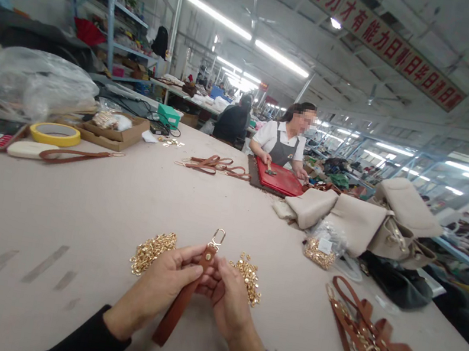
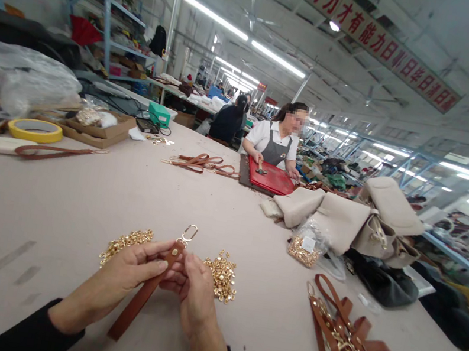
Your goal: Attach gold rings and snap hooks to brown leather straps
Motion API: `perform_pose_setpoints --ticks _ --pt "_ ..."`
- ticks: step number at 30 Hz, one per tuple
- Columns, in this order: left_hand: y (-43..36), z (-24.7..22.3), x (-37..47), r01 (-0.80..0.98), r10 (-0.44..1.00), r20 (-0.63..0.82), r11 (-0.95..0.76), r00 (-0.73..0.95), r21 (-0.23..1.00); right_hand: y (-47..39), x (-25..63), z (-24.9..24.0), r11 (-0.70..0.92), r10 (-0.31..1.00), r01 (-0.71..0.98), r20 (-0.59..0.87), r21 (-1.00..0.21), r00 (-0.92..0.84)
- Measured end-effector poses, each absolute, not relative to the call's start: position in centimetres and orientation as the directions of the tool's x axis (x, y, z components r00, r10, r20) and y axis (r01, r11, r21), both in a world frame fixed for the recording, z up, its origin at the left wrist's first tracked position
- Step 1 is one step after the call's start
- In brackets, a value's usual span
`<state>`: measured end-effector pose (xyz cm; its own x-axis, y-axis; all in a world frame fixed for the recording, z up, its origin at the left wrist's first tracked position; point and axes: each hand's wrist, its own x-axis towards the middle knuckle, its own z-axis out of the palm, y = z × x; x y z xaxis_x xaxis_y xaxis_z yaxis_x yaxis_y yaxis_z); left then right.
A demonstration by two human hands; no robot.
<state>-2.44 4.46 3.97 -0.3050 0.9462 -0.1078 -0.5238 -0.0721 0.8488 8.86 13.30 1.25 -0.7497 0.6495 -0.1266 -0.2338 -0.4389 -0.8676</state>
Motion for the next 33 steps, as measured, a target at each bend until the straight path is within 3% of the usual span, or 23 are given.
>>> perform_pose_setpoints --ticks 8,24,33 --pt "4.8 3.4 -2.2 -0.453 0.938 -0.060 -0.108 -0.341 0.885 13.4 9.1 1.4 -0.386 0.671 -0.248 -0.086 -0.888 -0.736" --pt "4.4 2.8 -2.0 -0.076 0.920 0.040 -0.076 -0.389 0.994 13.6 9.5 1.8 -0.034 0.721 -0.201 0.115 -0.979 -0.683" --pt "4.0 4.2 -1.6 0.016 0.927 0.021 -0.016 -0.374 1.000 13.9 9.9 2.1 0.074 0.715 -0.198 0.190 -0.978 -0.673"
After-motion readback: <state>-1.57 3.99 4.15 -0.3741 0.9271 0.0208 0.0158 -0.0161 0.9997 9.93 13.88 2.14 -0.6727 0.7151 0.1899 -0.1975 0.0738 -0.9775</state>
